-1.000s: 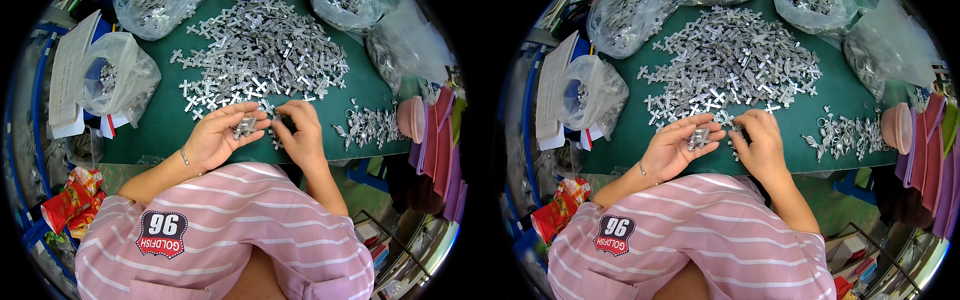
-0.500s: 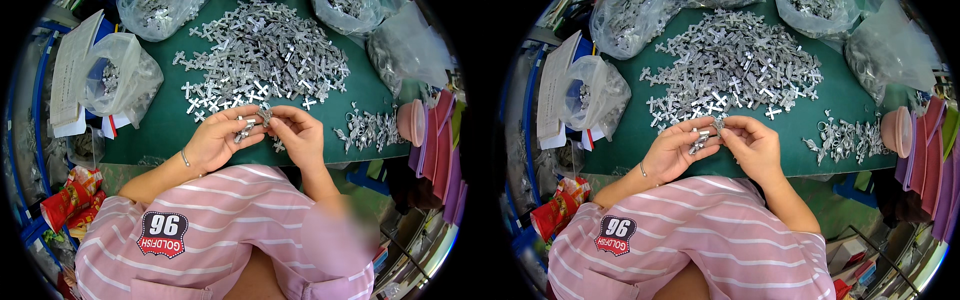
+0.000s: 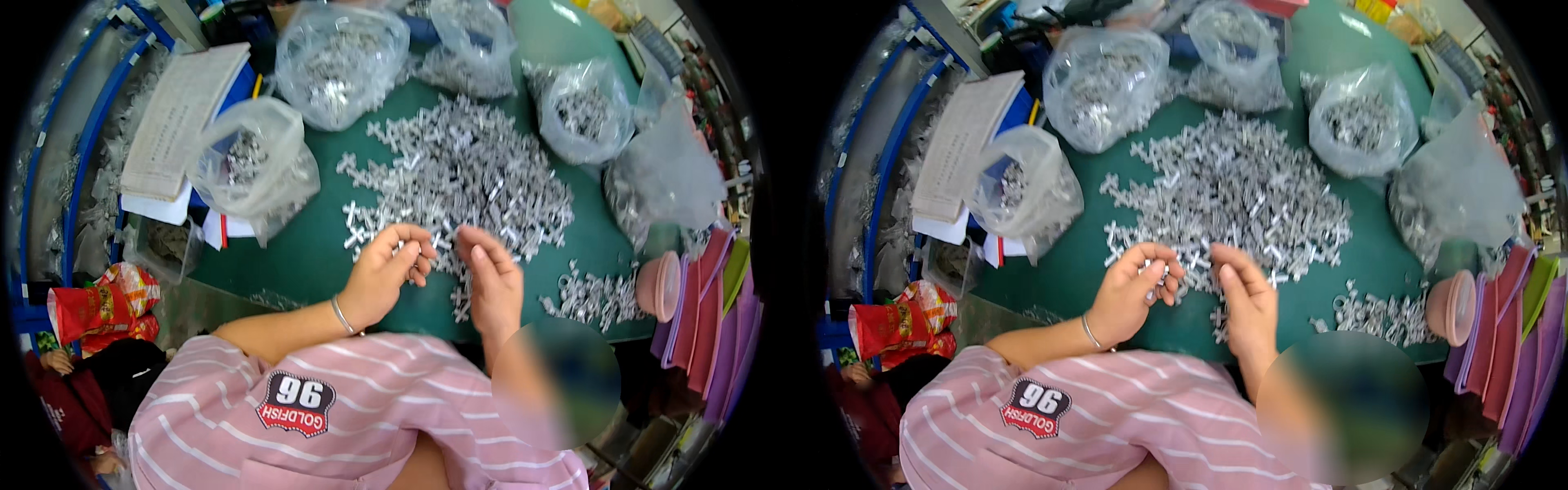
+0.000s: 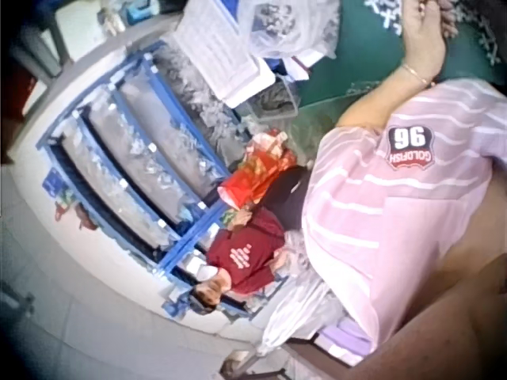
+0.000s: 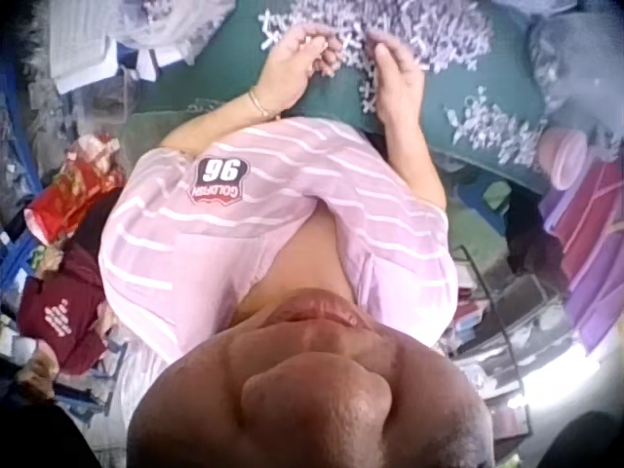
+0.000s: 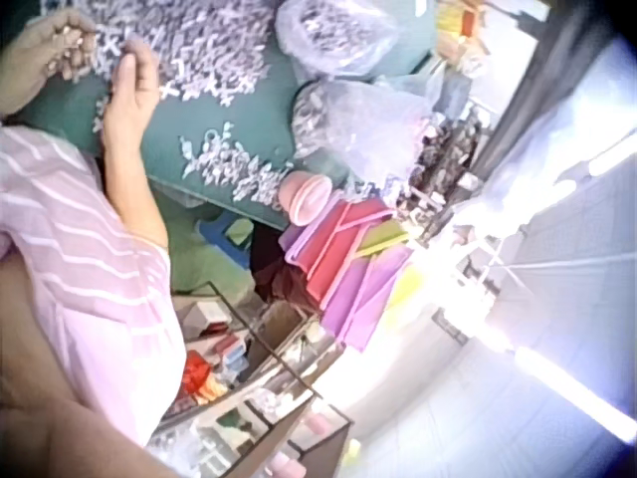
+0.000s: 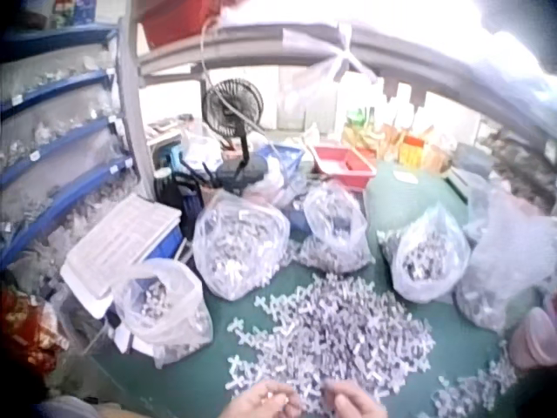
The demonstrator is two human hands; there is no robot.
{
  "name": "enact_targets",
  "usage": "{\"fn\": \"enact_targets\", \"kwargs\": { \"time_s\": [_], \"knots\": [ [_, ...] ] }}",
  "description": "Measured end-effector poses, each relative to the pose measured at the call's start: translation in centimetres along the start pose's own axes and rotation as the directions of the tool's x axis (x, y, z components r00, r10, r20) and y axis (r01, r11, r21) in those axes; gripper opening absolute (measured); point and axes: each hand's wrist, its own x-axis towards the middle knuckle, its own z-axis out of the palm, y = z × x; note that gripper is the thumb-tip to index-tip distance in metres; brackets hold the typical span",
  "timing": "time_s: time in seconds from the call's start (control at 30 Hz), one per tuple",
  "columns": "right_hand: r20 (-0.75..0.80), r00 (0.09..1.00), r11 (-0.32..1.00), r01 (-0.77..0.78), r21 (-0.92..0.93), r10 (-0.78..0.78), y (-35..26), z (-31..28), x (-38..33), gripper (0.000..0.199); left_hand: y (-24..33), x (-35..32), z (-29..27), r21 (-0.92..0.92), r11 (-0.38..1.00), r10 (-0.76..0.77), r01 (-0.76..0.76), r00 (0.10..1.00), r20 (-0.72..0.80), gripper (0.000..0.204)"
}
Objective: The person sits at a green table and assembles small silver cross-shaped ornaments by hand. They pick up a cross and a small ring, attach the ring to the top of the cross, and place the finished item into a clear plastic bag. The person repeats this process continuously, handling the components one at a time.
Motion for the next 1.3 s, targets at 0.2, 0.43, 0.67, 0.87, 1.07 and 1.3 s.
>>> {"fn": "enact_targets", "kwargs": {
  "time_s": [0.2,0.43,0.67,0.87,1.07,1.3],
  "knots": [
    [0.309,0.887,0.636,-0.462,0.619,0.343,0.1,2.9,1.5,0.028,1.7,1.1,1.2,0.738,0.183,0.533,-0.65,0.697,0.481,0.029],
    [0.391,0.883,0.623,0.462,-0.632,-0.259,-0.6,0.1,5.4,0.008,4.3,-2.4,-5.0,0.559,0.642,0.618,-0.525,0.786,0.029,0.023],
    [0.627,0.742,0.324,0.669,-0.669,-0.238,-1.8,2.0,6.1,0.007,7.2,-12.7,-10.8,0.308,0.779,0.615,-0.547,0.566,-0.549,0.021],
    [0.825,0.558,0.384,0.783,-0.489,-0.087,-2.3,4.6,2.4,0.007,4.8,-19.6,-12.3,0.249,0.764,0.447,-0.596,0.21,-0.87,0.043],
    [0.834,0.535,0.481,0.771,-0.418,-0.133,-2.4,6.8,1.3,0.012,3.5,-19.9,-15.7,0.422,0.768,0.545,-0.481,0.145,-0.826,0.057],
    [0.937,0.327,0.454,0.858,-0.24,-0.12,-2.5,16.5,-0.6,0.057,4.6,-20.2,-20.2,0.335,0.763,0.646,-0.553,0.625,-0.438,0.032]
  ]
}}
